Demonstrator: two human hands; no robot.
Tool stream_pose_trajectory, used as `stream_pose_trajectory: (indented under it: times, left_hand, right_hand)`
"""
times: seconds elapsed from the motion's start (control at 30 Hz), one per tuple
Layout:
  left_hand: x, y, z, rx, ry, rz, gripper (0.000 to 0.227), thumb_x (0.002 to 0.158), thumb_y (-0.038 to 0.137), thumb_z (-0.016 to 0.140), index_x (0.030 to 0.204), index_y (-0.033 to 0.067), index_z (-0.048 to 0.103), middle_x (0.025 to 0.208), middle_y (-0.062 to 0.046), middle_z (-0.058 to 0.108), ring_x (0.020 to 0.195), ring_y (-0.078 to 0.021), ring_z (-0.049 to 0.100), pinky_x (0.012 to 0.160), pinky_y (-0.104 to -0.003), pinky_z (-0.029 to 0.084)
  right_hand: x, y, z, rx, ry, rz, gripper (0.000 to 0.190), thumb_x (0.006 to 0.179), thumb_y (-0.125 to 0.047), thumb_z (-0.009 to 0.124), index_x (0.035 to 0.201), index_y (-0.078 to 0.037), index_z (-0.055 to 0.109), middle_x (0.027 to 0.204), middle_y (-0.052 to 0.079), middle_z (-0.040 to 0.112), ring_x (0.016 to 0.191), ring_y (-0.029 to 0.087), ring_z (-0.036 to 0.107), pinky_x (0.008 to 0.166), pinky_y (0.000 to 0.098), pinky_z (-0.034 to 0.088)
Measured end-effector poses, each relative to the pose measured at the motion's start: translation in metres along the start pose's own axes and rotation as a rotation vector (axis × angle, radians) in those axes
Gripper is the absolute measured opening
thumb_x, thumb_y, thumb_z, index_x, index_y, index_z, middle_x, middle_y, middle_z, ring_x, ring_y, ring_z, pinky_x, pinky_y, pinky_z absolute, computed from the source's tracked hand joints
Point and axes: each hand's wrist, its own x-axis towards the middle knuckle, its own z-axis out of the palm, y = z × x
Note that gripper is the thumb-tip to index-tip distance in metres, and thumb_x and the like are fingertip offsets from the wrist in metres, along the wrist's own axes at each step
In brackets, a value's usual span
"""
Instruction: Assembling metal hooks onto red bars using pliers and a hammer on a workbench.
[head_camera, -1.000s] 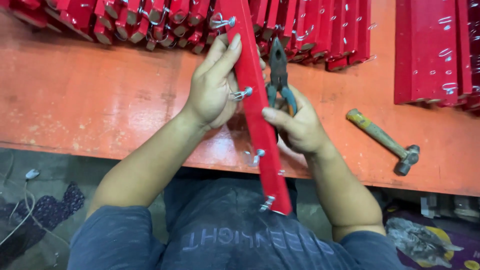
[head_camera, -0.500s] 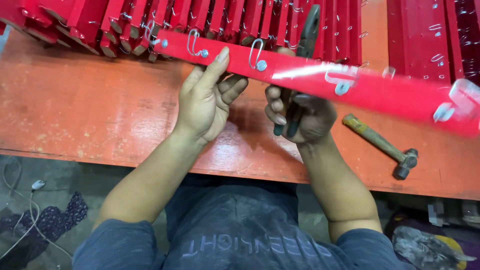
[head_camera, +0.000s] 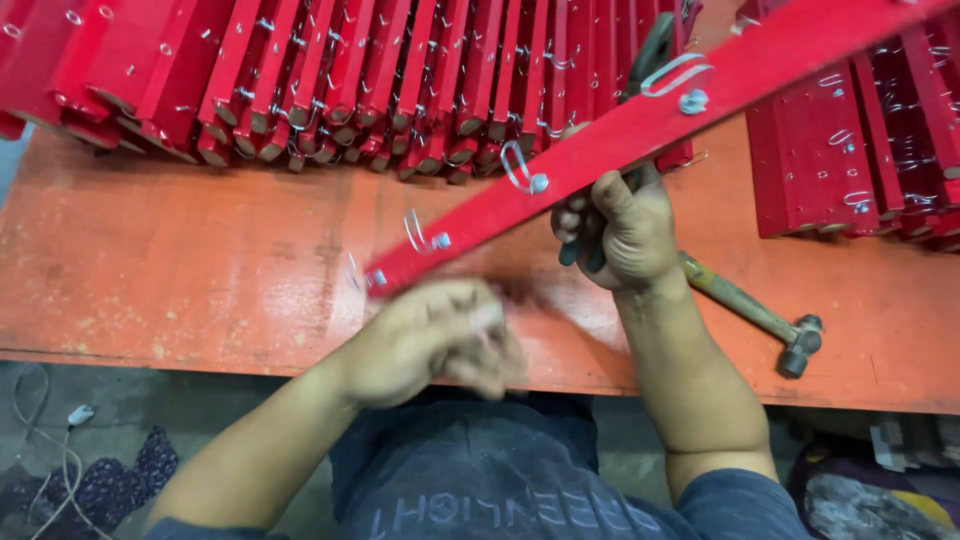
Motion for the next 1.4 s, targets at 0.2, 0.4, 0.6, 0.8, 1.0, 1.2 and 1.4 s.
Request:
stream_pose_trajectory:
  times: [0.2, 0.4, 0.6, 0.8, 1.0, 1.2, 1.4]
  left_hand:
    - [-0.029, 0.067, 0.02, 0.468, -0.044, 0.167, 0.024, 0.084, 0.01, 0.076, 0.103, 0.0036, 0.063, 0.08, -0.009, 0.069, 0.058, -0.0205, 0.075, 0.046, -0.028, 0.064]
    - [0.001, 0.103, 0.023, 0.966, 0.219, 0.547, 0.038, 0.089, 0.016, 0.077, 0.122, 0.0044, 0.062, 0.082, -0.003, 0.068, 0.064, -0.0048, 0.064, 0.059, -0.017, 0.055]
    - [0.009, 0.103, 0.022, 1.022, 0.241, 0.64, 0.023, 0.092, 0.013, 0.075, 0.111, 0.0015, 0.068, 0.08, -0.004, 0.067, 0.058, -0.0061, 0.064, 0.052, -0.016, 0.053]
    - [0.005, 0.104, 0.012, 1.093, 0.204, 0.665, 0.017, 0.095, 0.013, 0.07, 0.111, 0.0073, 0.07, 0.097, -0.007, 0.071, 0.063, -0.0083, 0.07, 0.048, -0.017, 0.058]
    - [0.005, 0.098, -0.003, 0.989, 0.161, 0.542, 0.017, 0.095, 0.014, 0.068, 0.111, 0.0099, 0.072, 0.103, -0.006, 0.068, 0.063, -0.0081, 0.065, 0.047, -0.018, 0.058]
    - [0.009, 0.088, -0.008, 0.954, 0.094, 0.609, 0.019, 0.099, 0.019, 0.063, 0.111, 0.0047, 0.066, 0.105, -0.006, 0.071, 0.078, -0.0103, 0.065, 0.067, -0.022, 0.059]
    - [0.017, 0.072, -0.015, 0.803, 0.123, 0.65, 0.015, 0.1, 0.018, 0.06, 0.107, 0.0042, 0.063, 0.112, -0.009, 0.071, 0.097, -0.0137, 0.069, 0.088, -0.026, 0.062]
  right_hand:
    - [-0.012, -0.014, 0.01, -0.124, -0.121, 0.267, 0.05, 0.083, -0.023, 0.078, 0.12, 0.006, 0.06, 0.06, 0.008, 0.051, 0.051, 0.018, 0.055, 0.039, 0.0255, 0.046]
    - [-0.027, -0.012, 0.026, -0.256, -0.293, 0.335, 0.034, 0.083, -0.023, 0.079, 0.096, -0.001, 0.056, 0.063, 0.015, 0.057, 0.045, 0.022, 0.059, 0.027, 0.0296, 0.043]
    - [-0.032, -0.02, 0.034, -0.386, -0.347, 0.413, 0.034, 0.082, -0.023, 0.078, 0.096, 0.0, 0.058, 0.061, 0.014, 0.06, 0.043, 0.019, 0.059, 0.032, 0.0267, 0.043]
    - [-0.037, -0.025, 0.041, -0.511, -0.345, 0.481, 0.033, 0.082, -0.023, 0.076, 0.1, 0.001, 0.061, 0.051, 0.013, 0.058, 0.038, 0.017, 0.054, 0.033, 0.0269, 0.041]
    - [-0.046, -0.011, 0.039, -0.549, -0.277, 0.526, 0.025, 0.081, -0.019, 0.077, 0.089, 0.001, 0.064, 0.052, 0.013, 0.059, 0.04, 0.018, 0.055, 0.033, 0.0272, 0.041]
    - [-0.049, -0.013, 0.051, -0.653, -0.265, 0.472, 0.027, 0.08, -0.022, 0.078, 0.087, -0.004, 0.06, 0.057, 0.008, 0.056, 0.042, 0.014, 0.048, 0.034, 0.0271, 0.037]
    - [-0.048, -0.016, 0.061, -0.825, -0.245, 0.442, 0.025, 0.078, -0.02, 0.08, 0.089, -0.006, 0.063, 0.062, 0.009, 0.063, 0.047, 0.015, 0.056, 0.033, 0.0269, 0.042]
